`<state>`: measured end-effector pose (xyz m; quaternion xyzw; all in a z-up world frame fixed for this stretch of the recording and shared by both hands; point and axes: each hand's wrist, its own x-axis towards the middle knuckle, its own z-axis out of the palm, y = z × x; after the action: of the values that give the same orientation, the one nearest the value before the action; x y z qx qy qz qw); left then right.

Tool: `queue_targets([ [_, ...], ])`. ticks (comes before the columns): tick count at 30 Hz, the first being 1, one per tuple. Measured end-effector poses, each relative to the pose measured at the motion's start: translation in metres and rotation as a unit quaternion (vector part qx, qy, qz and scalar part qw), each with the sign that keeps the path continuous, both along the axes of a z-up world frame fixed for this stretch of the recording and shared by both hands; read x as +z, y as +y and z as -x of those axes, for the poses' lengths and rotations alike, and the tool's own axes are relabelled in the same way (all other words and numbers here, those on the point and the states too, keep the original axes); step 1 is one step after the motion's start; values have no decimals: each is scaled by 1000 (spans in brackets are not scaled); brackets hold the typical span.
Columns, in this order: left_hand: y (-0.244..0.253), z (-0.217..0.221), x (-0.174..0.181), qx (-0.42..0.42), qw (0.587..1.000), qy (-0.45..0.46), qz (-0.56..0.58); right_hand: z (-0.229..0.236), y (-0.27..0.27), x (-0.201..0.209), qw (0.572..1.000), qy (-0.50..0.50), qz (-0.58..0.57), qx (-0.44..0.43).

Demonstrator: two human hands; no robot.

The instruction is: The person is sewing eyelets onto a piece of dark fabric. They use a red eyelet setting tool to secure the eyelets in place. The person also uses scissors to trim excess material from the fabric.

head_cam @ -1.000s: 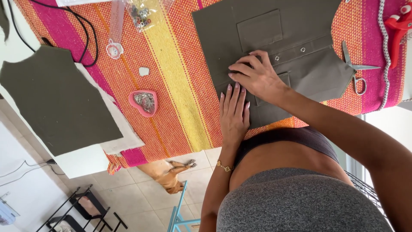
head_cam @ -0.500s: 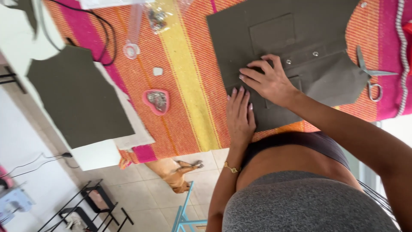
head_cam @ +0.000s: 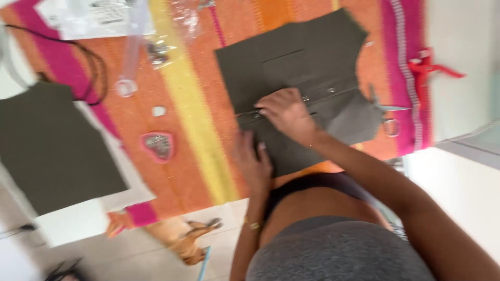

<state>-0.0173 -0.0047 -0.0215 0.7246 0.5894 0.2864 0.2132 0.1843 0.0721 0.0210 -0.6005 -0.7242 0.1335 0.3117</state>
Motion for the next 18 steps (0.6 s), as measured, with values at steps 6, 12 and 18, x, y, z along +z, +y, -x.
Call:
queue_targets([
  [6, 29, 4, 43, 96, 966, -171, 167, -22, -60, -1, 993, -35, -110, 3],
  [12, -1, 9, 23, 92, 974, -90, 184, -148, -182, -33, 963, -71, 25, -260],
  [18, 29, 14, 70, 52, 938, -87, 332, -121, -157, 40, 953, -97, 42, -284],
])
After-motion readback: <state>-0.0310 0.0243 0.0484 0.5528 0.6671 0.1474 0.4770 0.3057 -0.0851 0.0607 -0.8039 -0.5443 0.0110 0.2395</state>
